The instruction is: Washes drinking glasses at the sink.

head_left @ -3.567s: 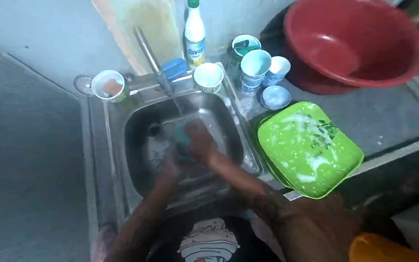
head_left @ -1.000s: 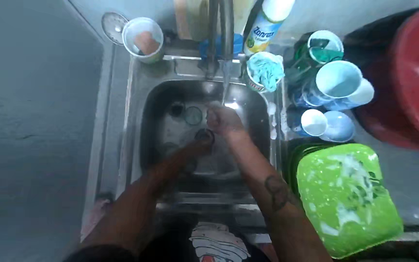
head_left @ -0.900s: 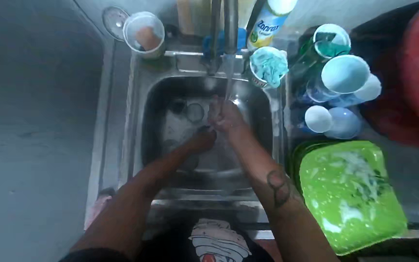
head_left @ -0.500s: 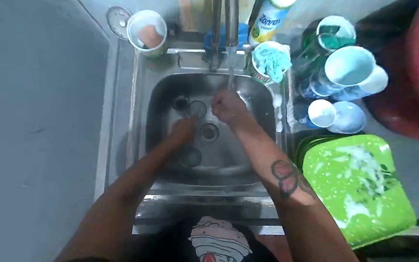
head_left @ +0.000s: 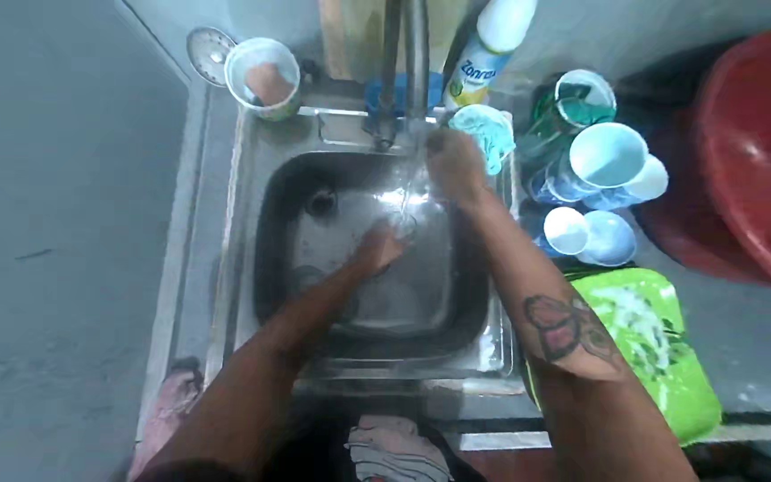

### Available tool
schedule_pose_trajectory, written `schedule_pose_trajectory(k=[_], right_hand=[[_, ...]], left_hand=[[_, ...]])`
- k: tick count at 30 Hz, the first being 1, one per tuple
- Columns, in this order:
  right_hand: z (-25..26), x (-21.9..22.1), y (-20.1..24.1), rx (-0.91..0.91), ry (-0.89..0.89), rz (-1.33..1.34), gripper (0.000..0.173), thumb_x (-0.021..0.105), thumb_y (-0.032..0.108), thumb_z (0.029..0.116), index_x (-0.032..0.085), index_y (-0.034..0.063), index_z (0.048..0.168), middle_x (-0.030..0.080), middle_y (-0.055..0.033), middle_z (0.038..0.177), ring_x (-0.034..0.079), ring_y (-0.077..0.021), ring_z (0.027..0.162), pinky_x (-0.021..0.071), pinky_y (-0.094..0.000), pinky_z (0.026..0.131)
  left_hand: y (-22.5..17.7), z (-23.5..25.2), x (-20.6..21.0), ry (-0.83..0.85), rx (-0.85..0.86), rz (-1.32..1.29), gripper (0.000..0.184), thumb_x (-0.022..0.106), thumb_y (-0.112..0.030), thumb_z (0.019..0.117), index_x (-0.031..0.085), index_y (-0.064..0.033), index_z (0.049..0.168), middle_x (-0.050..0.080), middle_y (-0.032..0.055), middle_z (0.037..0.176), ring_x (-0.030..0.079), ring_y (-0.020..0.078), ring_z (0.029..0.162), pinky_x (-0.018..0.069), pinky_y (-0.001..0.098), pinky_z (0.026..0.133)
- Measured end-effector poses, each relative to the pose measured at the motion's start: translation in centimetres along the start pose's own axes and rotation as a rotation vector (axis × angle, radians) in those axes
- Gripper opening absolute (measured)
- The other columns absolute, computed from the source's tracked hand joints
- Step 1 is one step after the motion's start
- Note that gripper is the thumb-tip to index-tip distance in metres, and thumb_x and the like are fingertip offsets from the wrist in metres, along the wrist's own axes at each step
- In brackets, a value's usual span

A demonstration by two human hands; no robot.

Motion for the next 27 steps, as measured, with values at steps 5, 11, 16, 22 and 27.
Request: schedule_pose_trajectory(k=[5, 11, 16, 22, 27], right_hand=[[3.8, -3.0, -5.8, 0.108, -0.050, -0.293, 0.059, 0.064, 0.027, 0.0994, 0.047, 0.0093, 0.153, 0.036, -0.0379, 0.154, 0.033, -0.0642, 0.140, 0.0350, -0.0803, 0.101], [4.6, -4.5, -7.2, 0.097, -0.191, -0.196, 0.045, 0.064, 0.017, 0.0954, 0.061, 0.0051, 0.139, 0.049, -0.0354, 0.144, 0.047, -0.0575, 0.133, 0.0440, -0.0718, 0.099], [5.2, -2.9, -7.0, 0.042, -0.171, -0.210, 0.065, 0.055, 0.048, 0.1022, 0.055, -0.0016, 0.144, 0.042, -0.0350, 0.151, 0.036, -0.0570, 0.141, 0.0343, -0.0730, 0.108], [5.7, -1.5, -8.4, 0.022, -0.247, -0.017, 0.059, 0.059, 0.048, 0.1006, 0.062, 0.0008, 0.135, 0.053, -0.0326, 0.141, 0.050, -0.0511, 0.133, 0.0399, -0.0677, 0.107], [2.7, -3.5, -8.0, 0.034, -0.549, 0.942, 0.039, 0.054, 0.031, 0.1060, 0.062, -0.0028, 0.123, 0.068, -0.0125, 0.104, 0.068, -0.0165, 0.092, 0.0583, -0.0365, 0.085]], left_hand=[[0.4, -0.5, 0.5, -0.067, 0.161, -0.080, 0.039, 0.076, -0.036, 0.0925, 0.071, 0.0021, 0.100, 0.065, 0.0259, 0.115, 0.064, 0.0404, 0.109, 0.0522, 0.0595, 0.094], [0.8, -2.9, -0.8, -0.009, -0.021, -0.331, 0.042, 0.074, -0.034, 0.0944, 0.068, 0.0062, 0.100, 0.066, 0.0216, 0.100, 0.063, 0.0323, 0.093, 0.0518, 0.0528, 0.085], [1.6, -5.1, 0.9, 0.097, -0.271, -0.978, 0.032, 0.050, -0.034, 0.1075, 0.059, -0.0060, 0.119, 0.054, 0.0008, 0.083, 0.053, 0.0074, 0.064, 0.0498, 0.0232, 0.060], [0.4, -7.7, 2.5, 0.126, -0.493, -1.492, 0.038, 0.046, -0.042, 0.1059, 0.055, -0.0076, 0.118, 0.063, 0.0121, 0.086, 0.067, 0.0260, 0.074, 0.0600, 0.0426, 0.065], [0.1, -8.5, 1.3, 0.133, -0.485, -1.592, 0.045, 0.044, -0.047, 0.1059, 0.057, -0.0060, 0.120, 0.066, 0.0147, 0.091, 0.069, 0.0255, 0.074, 0.0609, 0.0382, 0.064]])
Point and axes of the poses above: each hand's wrist, its own z-axis towards the middle knuckle, its own x-axis out of the palm, y = z × x, the point moved 8 cm from there along z, towards the middle knuckle
